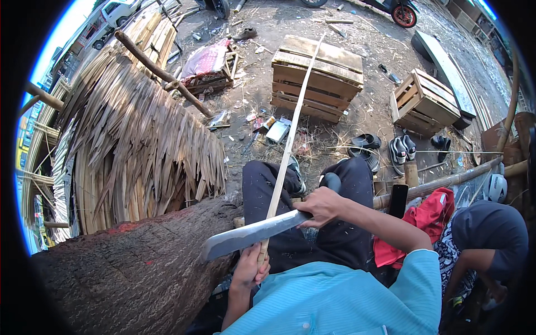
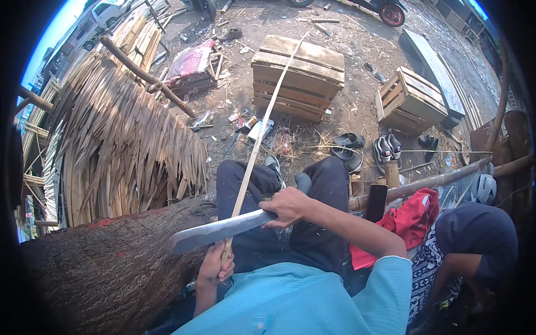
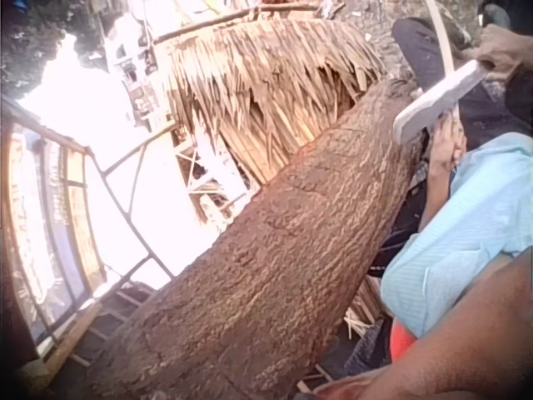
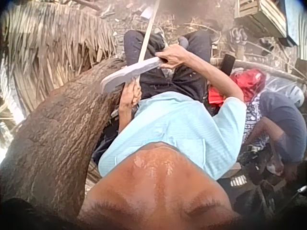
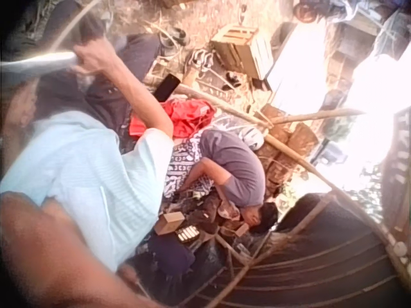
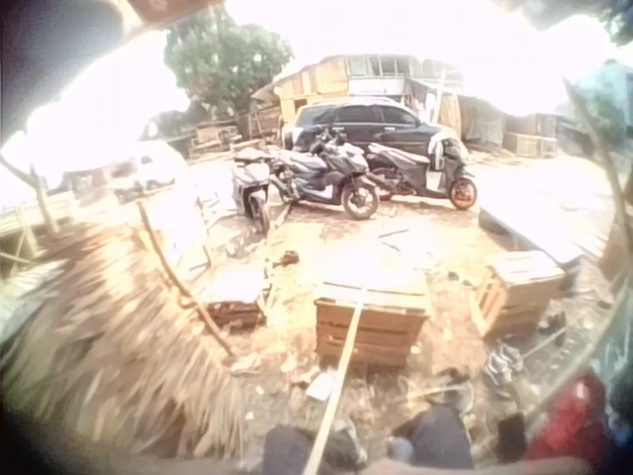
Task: The person shaves and scrapes a long bamboo strip along its length using a machete.
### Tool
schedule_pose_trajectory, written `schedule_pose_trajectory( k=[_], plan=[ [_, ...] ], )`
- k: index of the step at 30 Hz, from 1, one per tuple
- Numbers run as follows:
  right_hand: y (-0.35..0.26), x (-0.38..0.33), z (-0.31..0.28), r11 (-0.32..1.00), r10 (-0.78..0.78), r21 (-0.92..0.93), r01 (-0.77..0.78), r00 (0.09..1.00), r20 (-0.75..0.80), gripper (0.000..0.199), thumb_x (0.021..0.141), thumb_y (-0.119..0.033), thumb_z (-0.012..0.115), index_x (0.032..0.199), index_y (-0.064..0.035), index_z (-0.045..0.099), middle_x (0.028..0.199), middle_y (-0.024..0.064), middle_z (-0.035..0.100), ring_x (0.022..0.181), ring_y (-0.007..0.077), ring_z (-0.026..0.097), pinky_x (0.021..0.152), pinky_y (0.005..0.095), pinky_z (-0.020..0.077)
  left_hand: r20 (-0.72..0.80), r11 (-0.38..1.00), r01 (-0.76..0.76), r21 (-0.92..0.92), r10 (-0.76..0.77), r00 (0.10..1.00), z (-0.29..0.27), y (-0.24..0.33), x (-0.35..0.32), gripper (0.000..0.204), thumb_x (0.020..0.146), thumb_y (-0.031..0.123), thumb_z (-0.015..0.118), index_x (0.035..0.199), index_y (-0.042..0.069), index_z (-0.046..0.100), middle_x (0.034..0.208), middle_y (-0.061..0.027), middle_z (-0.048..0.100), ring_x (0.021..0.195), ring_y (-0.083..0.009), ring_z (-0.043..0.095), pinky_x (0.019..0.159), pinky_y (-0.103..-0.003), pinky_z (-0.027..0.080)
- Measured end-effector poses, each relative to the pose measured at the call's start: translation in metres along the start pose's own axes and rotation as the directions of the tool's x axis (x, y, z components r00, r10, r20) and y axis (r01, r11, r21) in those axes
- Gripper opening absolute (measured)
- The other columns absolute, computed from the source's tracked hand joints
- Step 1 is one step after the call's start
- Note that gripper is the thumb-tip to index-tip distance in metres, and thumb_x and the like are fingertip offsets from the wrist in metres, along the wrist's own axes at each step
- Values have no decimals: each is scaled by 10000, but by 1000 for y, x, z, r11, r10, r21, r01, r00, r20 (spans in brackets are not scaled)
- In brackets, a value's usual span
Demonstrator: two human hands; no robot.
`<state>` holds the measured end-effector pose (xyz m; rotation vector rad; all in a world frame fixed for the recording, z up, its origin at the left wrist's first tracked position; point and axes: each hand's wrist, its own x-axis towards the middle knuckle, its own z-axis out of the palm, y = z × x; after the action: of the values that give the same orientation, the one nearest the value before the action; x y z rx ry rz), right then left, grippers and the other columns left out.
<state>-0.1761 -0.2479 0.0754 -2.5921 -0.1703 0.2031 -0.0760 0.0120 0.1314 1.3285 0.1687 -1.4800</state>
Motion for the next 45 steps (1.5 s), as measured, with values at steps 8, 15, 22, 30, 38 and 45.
schedule_pose_trajectory(
  k=[8, 15, 22, 30, 38, 45],
  plan=[
    [84, 28, -26, 661, 724, 451, -600, 668, -173, 601, 864, -538, 451, 946, 42, 585, 776, 265, 612, 817, 405, 606, 727, 447, 469, 171, 993, 35, -111, -15, 985, -3, -4, 0, 436, 974, 401, 305, 765, 42, 436, 452, -11, 354, 276, -78, 309, 236, -222, 262],
    [11, 14, -13, 950, 209, 235, -206, 978, 12, 508, 799, -517, 543, 951, -34, 584, 691, 204, 598, 690, 381, 599, 647, 460, 470, 142, 988, 56, -143, -36, 989, -9, 3, 0, 440, 971, 406, 320, 770, 31, 430, 453, -13, 356, 284, -79, 315, 243, -222, 266],
    [92, 16, -11, 960, 259, -108, -259, 966, -20, 329, 656, -267, 610, 919, -69, 596, 729, 148, 628, 696, 346, 617, 606, 446, 483, 66, 1000, 21, -16, -20, 998, -19, 7, -13, 437, 972, 401, 307, 778, 30, 432, 444, -19, 355, 278, -84, 331, 237, -227, 262],
    [84, 53, -61, 514, 762, 571, -640, 646, 38, 342, 798, -274, 536, 1034, -31, 576, 818, 246, 621, 792, 361, 619, 712, 446, 492, 136, 995, 49, -82, -37, 990, -15, 12, -4, 472, 973, 398, 313, 732, 16, 447, 446, -15, 366, 292, -92, 342, 256, -228, 281],
    [51, 34, -53, 969, 247, -31, -245, 960, 130, 470, 627, -278, 657, 1027, -76, 514, 746, 166, 607, 741, 353, 606, 651, 457, 473, 122, 995, 51, -87, -41, 992, -19, 13, -5, 432, 980, 380, 289, 769, 31, 431, 447, -24, 351, 285, -86, 321, 241, -224, 266],
    [68, 26, -47, 882, 444, -67, -466, 871, -210, 589, 635, -586, 653, 906, -74, 548, 676, 124, 608, 670, 312, 621, 606, 410, 480, 139, 990, 57, -128, -39, 989, -20, 14, 3, 437, 977, 380, 301, 770, 23, 443, 452, -24, 354, 284, -85, 322, 242, -224, 270]
  ],
)
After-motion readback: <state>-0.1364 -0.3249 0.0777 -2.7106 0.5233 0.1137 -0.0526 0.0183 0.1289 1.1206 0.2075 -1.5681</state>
